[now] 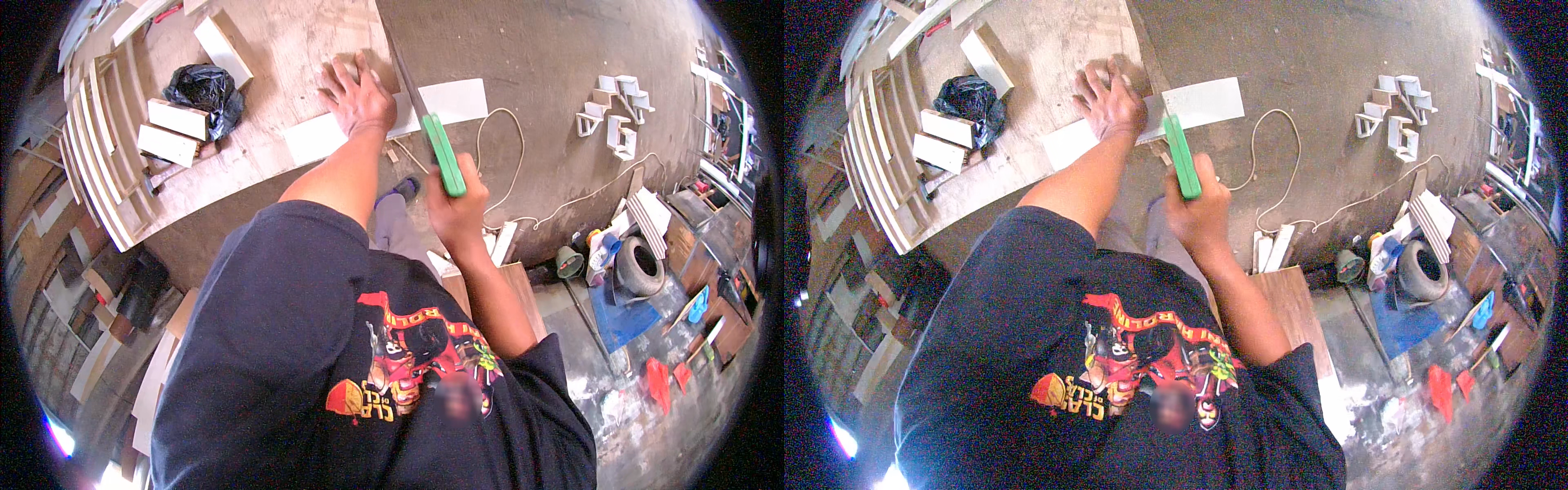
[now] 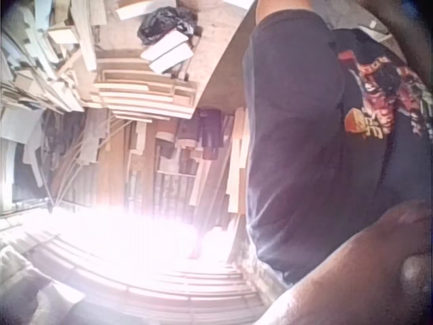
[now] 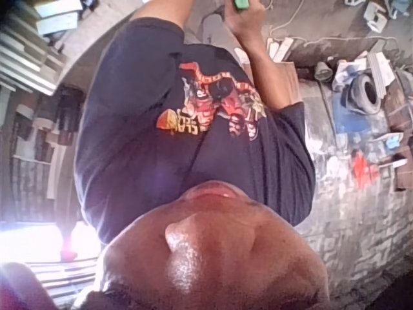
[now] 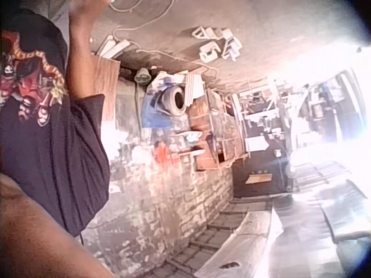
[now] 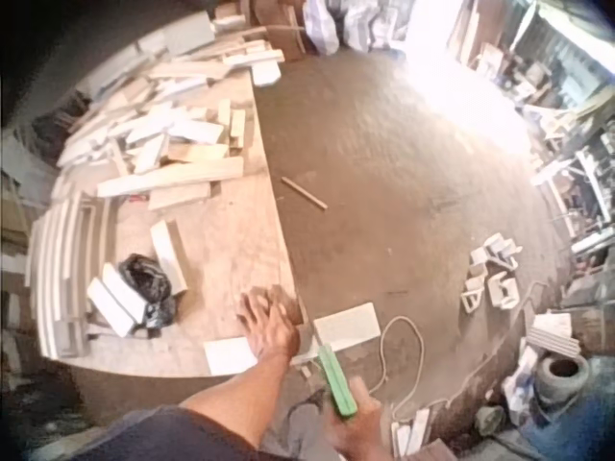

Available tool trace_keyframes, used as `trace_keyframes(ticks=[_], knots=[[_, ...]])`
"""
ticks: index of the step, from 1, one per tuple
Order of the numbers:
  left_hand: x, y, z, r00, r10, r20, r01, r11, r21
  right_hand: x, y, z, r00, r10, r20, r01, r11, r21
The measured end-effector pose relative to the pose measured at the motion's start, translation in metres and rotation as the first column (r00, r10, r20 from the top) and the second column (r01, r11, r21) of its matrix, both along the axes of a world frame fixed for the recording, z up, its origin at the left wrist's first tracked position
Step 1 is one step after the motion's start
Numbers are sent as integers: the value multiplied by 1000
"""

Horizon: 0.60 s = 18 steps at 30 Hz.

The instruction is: The person marks a piece of wood with a pencil and a square, cuts the wood with a hand saw, and then sands the cut edges with a sanding block.

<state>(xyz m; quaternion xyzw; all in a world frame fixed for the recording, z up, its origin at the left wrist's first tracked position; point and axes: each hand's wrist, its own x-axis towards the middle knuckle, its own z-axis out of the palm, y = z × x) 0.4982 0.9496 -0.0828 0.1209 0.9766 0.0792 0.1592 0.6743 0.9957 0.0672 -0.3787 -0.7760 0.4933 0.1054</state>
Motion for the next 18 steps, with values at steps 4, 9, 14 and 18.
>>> trace_keyframes(ticks=[4,9,14,18], knots=[[2,-1,1,1000,3,-9,-3,1000,-14,21,-11,22,1000,16,21,-16,1000,7],[3,-2,-1,1000,7,8,-7,1000,0,-4,-9,-2,999,-20,33,20,1000,10],[4,0,0,1000,15,-8,-15,1000,2,23,-19,20,999,-53,-6,53,999,1],[1,0,2,1000,19,20,-19,1000,11,-4,-3,-2,1000,-19,10,18,999,32]])
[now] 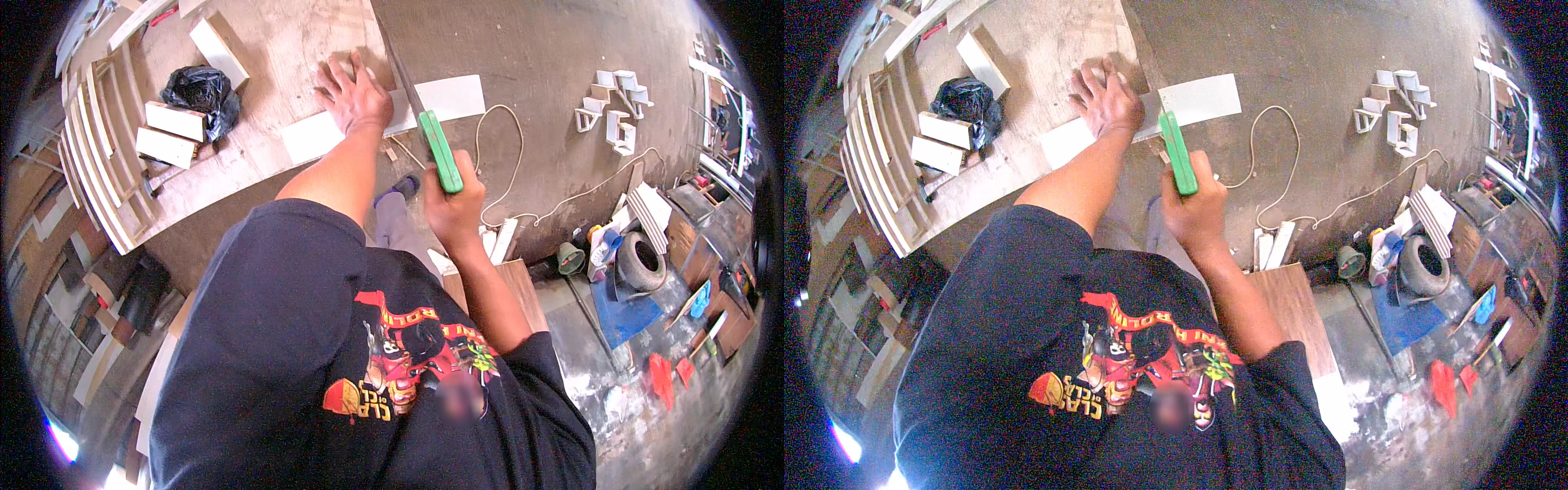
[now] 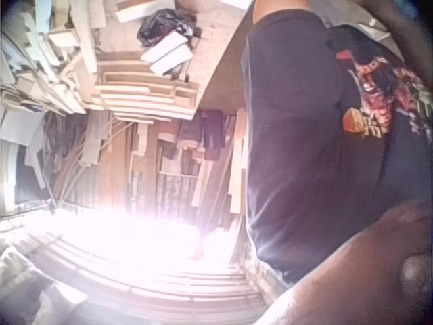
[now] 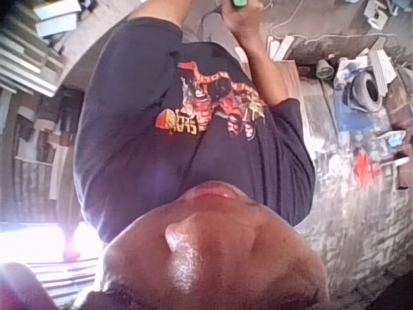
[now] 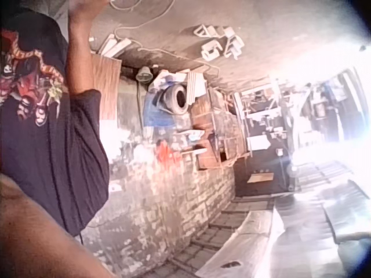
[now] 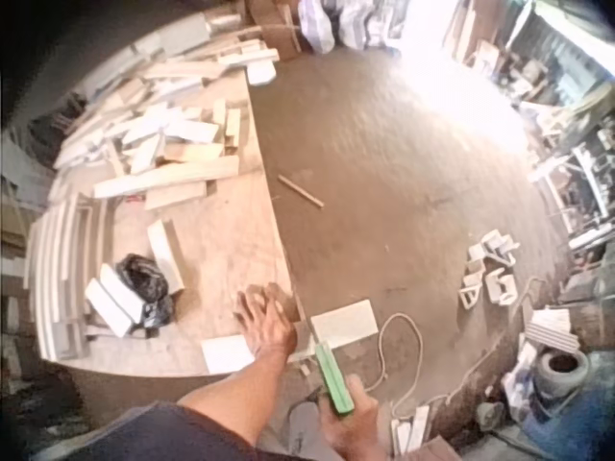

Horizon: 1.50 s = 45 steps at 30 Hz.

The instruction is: The person marks a piece of wood with a pencil and a square, cuts the wood with a hand saw, and then sands the cut edges with a sanding block.

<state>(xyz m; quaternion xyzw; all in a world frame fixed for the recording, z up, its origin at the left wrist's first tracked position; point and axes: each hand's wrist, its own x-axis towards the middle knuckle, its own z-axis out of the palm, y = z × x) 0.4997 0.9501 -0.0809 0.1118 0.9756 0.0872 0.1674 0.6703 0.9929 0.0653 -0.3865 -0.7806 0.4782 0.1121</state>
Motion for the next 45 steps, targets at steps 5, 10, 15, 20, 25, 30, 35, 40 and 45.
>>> trace_keyframes(ticks=[5,10,15,20,25,30,35,40,45], knots=[[4,-1,1,1000,0,-9,0,999,-33,26,-13,27,1000,-8,-20,8,1000,-19],[4,-4,-7,999,-9,-51,10,1000,24,8,-1,4,1000,26,13,-26,1000,18],[5,0,1,1000,-8,-14,8,999,-39,37,-17,28,999,13,32,-11,999,-42],[6,-7,-13,997,-4,-78,5,1000,9,15,-10,20,998,12,55,-9,998,-55],[2,1,-15,994,-29,-108,28,1000,-5,30,-8,9,1000,27,-14,-27,999,34],[1,-4,-14,994,-7,-110,6,1000,-12,29,-7,18,999,25,21,-25,1000,10],[1,3,-4,998,-19,-62,19,1000,-6,13,-9,2,999,28,33,-27,999,-38],[-3,2,-5,996,6,-92,-5,1000,9,39,-12,24,1000,24,13,-24,999,-28],[2,-1,-7,997,-14,-81,17,999,35,11,1,5,998,8,60,-5,998,-57]])
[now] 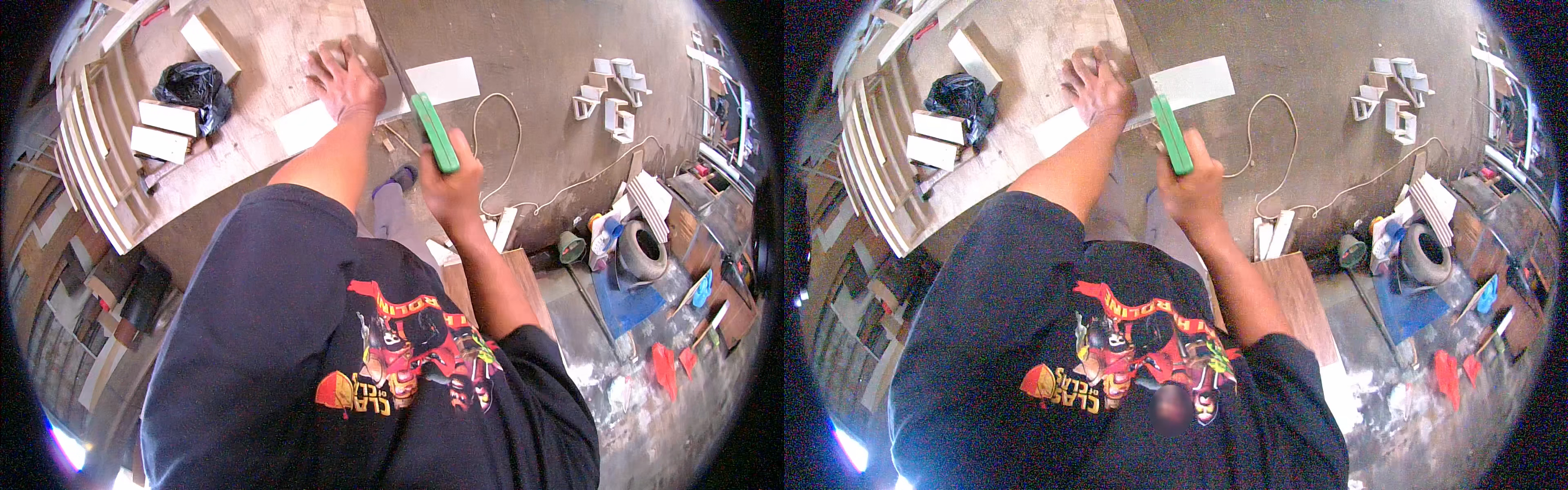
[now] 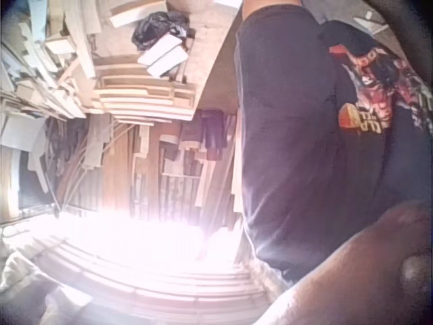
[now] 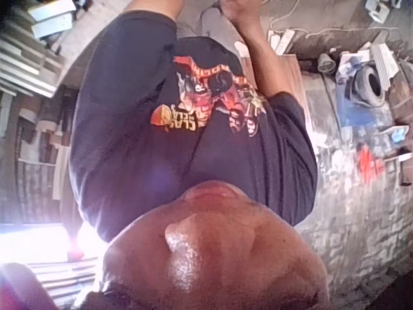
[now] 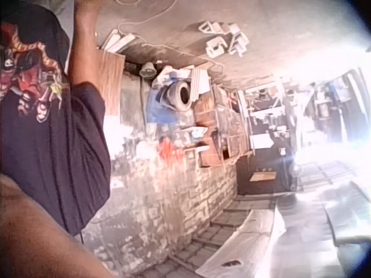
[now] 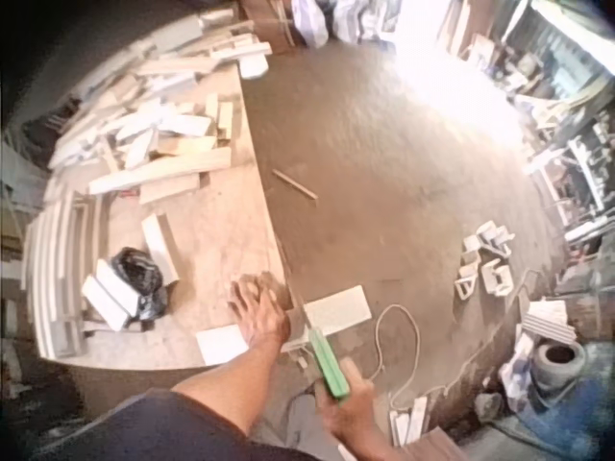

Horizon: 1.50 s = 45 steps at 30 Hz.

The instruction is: The person marks a piece of wood with a pencil and a square, cuts the wood with a hand saw, and then sands the cut edges with a sanding block.

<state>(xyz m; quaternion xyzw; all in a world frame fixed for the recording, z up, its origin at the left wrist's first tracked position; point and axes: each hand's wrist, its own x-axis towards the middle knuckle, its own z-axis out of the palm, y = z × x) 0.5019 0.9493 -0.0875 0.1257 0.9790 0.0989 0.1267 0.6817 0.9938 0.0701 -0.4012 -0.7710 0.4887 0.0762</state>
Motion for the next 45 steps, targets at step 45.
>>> trace_keyframes(ticks=[45], knots=[[-3,2,-6,1000,-8,-6,8,999,-34,35,-12,14,1000,-11,-22,11,1000,-2]])
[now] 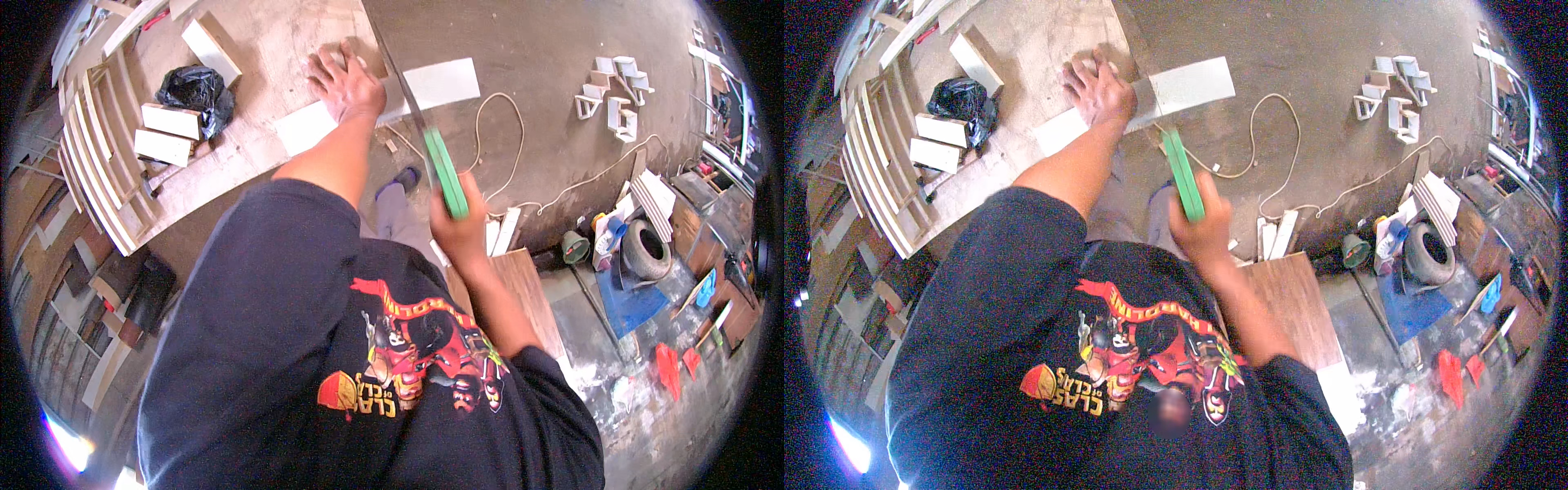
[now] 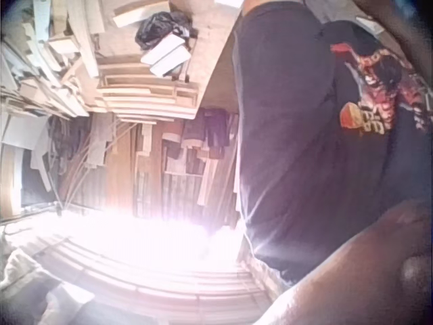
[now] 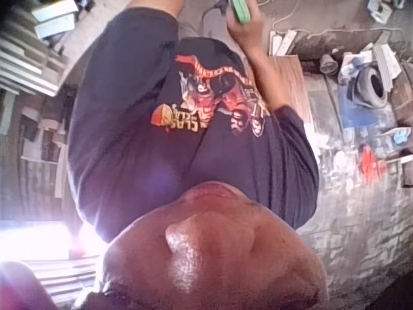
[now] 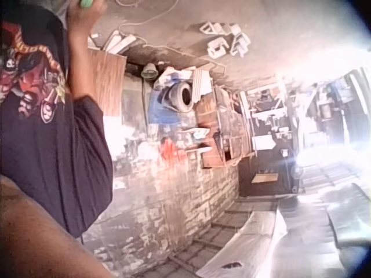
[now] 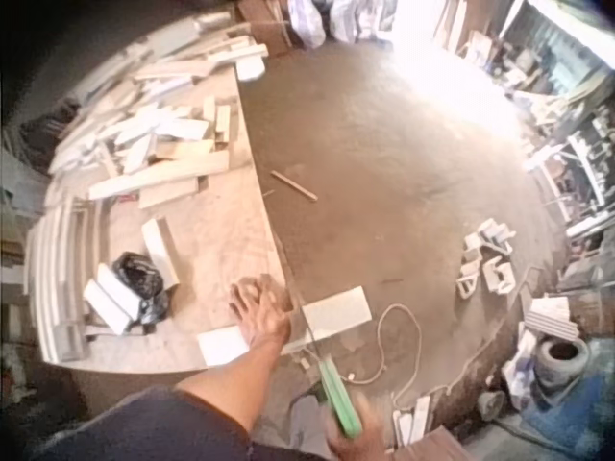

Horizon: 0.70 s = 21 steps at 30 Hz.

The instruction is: The person marks a piece of wood with a pencil and a square, cuts the wood with a hand saw, and then sands the cut edges with a sanding block.

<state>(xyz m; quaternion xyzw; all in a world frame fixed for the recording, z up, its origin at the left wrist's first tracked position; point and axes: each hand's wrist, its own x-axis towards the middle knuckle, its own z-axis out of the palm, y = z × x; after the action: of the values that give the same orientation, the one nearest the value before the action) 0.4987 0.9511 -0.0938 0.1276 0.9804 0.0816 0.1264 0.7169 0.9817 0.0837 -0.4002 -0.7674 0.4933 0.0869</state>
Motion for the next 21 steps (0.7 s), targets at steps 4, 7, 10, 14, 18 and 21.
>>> trace_keyframes(ticks=[4,7,10,14,18,21], knots=[[1,-2,4,1000,2,2,-2,1000,-5,-16,7,-10,1000,19,-16,-20,1000,-7],[2,1,10,999,26,32,-24,999,-37,6,-1,18,998,43,-36,-43,999,1],[5,0,8,999,-1,47,2,1000,-25,-12,8,-6,999,32,14,-32,999,42],[2,-4,10,1000,-1,15,1,999,-41,-12,8,-4,1000,14,26,-14,1000,-7],[-5,4,2,1000,-8,-9,8,1000,-26,-10,2,8,1000,-19,-15,19,1000,-11],[1,0,3,1000,-18,-9,18,1000,-19,-38,14,-24,1000,2,-29,-3,1000,-17]])
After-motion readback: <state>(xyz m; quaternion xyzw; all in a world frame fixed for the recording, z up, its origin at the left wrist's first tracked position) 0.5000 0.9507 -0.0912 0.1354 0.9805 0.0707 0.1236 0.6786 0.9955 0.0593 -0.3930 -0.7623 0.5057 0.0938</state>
